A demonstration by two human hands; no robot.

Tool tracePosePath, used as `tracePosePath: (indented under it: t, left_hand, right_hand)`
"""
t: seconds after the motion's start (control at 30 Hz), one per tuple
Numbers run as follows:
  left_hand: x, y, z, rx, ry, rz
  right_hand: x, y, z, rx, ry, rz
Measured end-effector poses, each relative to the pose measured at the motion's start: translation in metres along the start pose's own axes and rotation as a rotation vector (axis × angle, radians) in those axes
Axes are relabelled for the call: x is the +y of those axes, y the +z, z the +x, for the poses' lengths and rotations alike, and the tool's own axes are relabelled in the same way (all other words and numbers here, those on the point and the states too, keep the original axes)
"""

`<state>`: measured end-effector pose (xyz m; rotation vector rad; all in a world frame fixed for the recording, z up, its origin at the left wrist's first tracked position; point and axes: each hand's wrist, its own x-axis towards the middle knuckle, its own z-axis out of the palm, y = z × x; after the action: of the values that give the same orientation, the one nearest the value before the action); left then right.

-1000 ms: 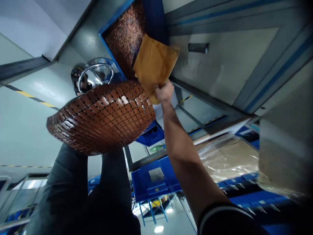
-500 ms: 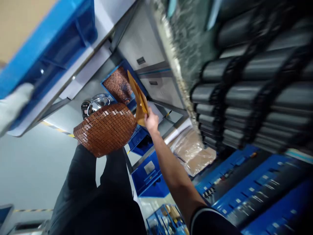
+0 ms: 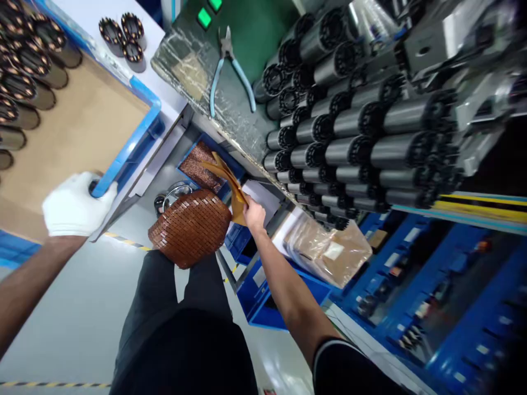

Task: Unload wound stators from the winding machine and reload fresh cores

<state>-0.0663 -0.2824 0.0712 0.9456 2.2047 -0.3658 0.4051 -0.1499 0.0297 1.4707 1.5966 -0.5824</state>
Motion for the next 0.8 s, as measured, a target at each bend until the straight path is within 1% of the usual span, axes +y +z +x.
tracePosePath:
  t: [0.07, 0.13, 0.33, 0.4, 0.47, 0.57, 0.63, 0.7, 0.8]
  left_hand:
    - [0.007, -0.013, 0.000, 0.070, 0.039, 0.044]
    - [0.010, -0.016, 0.000, 0.097, 0.069, 0.071]
    - [0.006, -0.012, 0.004, 0.116, 0.102, 0.090]
    - [0.005, -0.013, 0.006, 0.125, 0.124, 0.099]
    - [0.006, -0.013, 0.007, 0.133, 0.139, 0.122]
    - [0.005, -0.013, 0.007, 0.129, 0.139, 0.154]
    - [0.002, -0.013, 0.007, 0.121, 0.143, 0.156]
    - [-0.002, -0.014, 0.007, 0.104, 0.138, 0.155]
    - [-0.006, -0.016, 0.009, 0.055, 0.112, 0.163]
  right_hand:
    - [-0.005, -0.005, 0.003, -0.005, 0.005, 0.015]
    - [-0.009, -0.010, 0.009, -0.013, 0.004, 0.030]
    - [-0.015, -0.028, 0.031, -0.054, -0.019, 0.083]
    - [-0.017, -0.031, 0.033, -0.064, -0.020, 0.111]
    - [-0.020, -0.033, 0.028, -0.065, -0.020, 0.153]
    - [-0.020, -0.034, 0.003, -0.048, -0.018, 0.250]
    - [-0.014, -0.036, -0.027, -0.036, -0.019, 0.338]
    - [0.000, -0.039, -0.067, -0.027, -0.029, 0.446]
    - [0.036, -0.044, -0.138, -0.006, -0.009, 0.644]
